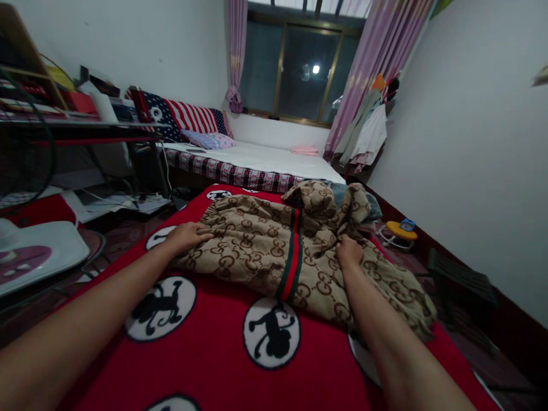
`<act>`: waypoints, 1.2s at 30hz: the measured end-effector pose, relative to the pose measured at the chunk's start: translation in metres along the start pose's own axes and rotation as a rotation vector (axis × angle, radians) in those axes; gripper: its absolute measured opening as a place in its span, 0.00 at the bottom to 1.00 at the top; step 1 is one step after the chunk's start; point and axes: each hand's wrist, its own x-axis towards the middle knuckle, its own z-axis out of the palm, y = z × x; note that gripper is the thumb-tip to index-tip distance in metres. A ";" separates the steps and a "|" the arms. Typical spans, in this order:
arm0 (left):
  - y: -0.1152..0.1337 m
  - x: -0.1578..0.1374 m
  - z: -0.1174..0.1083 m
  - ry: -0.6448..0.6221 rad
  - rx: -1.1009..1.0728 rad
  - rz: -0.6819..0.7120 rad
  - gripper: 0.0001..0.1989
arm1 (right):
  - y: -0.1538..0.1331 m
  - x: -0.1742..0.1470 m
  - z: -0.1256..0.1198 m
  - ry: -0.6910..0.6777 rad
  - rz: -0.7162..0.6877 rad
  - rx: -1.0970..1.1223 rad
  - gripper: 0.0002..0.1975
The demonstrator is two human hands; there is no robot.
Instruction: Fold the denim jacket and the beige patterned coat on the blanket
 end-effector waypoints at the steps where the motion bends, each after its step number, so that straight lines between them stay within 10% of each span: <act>1: 0.000 0.001 0.001 0.009 0.008 0.000 0.25 | 0.001 0.002 0.005 -0.015 0.003 -0.005 0.15; 11: 0.018 0.001 -0.010 -0.031 0.268 0.028 0.24 | 0.000 0.001 0.001 -0.063 0.012 0.018 0.18; 15: 0.039 0.004 -0.024 0.009 0.323 0.090 0.18 | -0.016 -0.025 -0.022 0.256 -0.014 0.156 0.23; 18: 0.057 0.006 -0.030 0.127 0.325 0.154 0.13 | -0.027 -0.055 -0.035 0.457 -0.329 0.349 0.24; 22: 0.063 -0.001 -0.009 0.320 0.297 0.247 0.15 | -0.029 -0.086 -0.020 0.090 -0.767 0.296 0.25; 28: 0.041 -0.011 0.021 0.425 0.179 0.265 0.20 | -0.024 -0.089 0.008 -0.089 -0.728 0.260 0.27; 36: -0.019 -0.063 -0.029 -0.058 0.052 0.629 0.30 | 0.067 -0.131 -0.027 0.196 -0.718 0.192 0.24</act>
